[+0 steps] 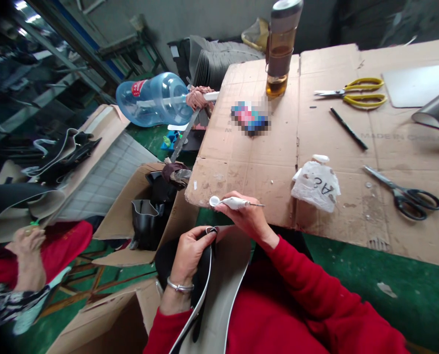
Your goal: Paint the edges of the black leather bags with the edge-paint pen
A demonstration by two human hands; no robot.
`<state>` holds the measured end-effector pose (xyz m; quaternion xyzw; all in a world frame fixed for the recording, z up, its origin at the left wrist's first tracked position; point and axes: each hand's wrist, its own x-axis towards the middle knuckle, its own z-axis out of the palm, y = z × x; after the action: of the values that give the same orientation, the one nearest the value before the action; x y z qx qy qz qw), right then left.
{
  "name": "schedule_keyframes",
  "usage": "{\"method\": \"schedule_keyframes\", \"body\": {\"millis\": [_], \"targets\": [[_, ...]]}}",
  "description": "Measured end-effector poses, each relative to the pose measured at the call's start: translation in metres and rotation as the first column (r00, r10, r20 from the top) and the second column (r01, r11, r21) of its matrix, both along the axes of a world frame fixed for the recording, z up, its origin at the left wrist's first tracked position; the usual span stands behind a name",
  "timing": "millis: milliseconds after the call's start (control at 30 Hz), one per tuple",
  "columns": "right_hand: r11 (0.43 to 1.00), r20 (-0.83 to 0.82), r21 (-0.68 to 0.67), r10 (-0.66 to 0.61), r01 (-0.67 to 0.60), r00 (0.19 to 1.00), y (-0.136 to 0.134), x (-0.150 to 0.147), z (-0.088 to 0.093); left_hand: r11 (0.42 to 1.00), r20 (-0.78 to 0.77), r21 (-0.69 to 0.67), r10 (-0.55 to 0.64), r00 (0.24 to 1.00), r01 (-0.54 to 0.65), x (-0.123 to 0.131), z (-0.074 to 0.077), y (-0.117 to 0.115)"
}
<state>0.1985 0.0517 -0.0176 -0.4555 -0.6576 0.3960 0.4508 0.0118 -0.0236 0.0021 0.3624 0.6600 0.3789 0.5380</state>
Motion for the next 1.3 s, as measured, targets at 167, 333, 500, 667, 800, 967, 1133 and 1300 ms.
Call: {"method": "schedule_keyframes", "body": {"millis": [167,333,500,667,800,967,1133,1300], "targets": [[0.995,-0.184,-0.085,-0.074,0.059,0.98,0.003,0.003,0.005,1.0,-0.02,-0.013,-0.015,1.0,0.015,0.001,0.005,0.0],[0.958,-0.445,-0.252,0.008,-0.134,0.895,0.002,0.016,0.01,0.999,-0.019,-0.006,-0.045,0.999,0.045,0.003,0.012,0.0],[0.898,-0.452,-0.253,0.22,-0.361,0.864,0.002,0.027,0.014,0.995,-0.031,-0.003,-0.098,0.995,0.098,0.008,0.016,0.001],[0.889,-0.44,-0.215,0.282,-0.405,0.852,0.003,0.027,0.012,0.993,-0.032,-0.005,-0.115,0.993,0.115,0.012,0.018,0.002],[0.882,-0.439,-0.208,0.302,-0.422,0.846,0.003,0.026,0.013,0.993,-0.025,0.003,-0.121,0.992,0.121,0.012,0.02,0.002],[0.876,-0.44,-0.175,0.338,-0.449,0.832,0.004,0.025,0.017,0.988,-0.045,0.008,-0.151,0.987,0.152,0.012,0.018,0.001],[0.867,-0.437,-0.185,0.348,-0.462,0.829,0.005,0.025,0.017,0.987,-0.042,0.02,-0.156,0.987,0.157,0.012,0.016,0.0],[0.857,-0.423,-0.201,0.361,-0.475,0.831,0.004,0.025,0.015,0.986,-0.052,0.032,-0.165,0.985,0.166,0.015,0.02,-0.001]]}}
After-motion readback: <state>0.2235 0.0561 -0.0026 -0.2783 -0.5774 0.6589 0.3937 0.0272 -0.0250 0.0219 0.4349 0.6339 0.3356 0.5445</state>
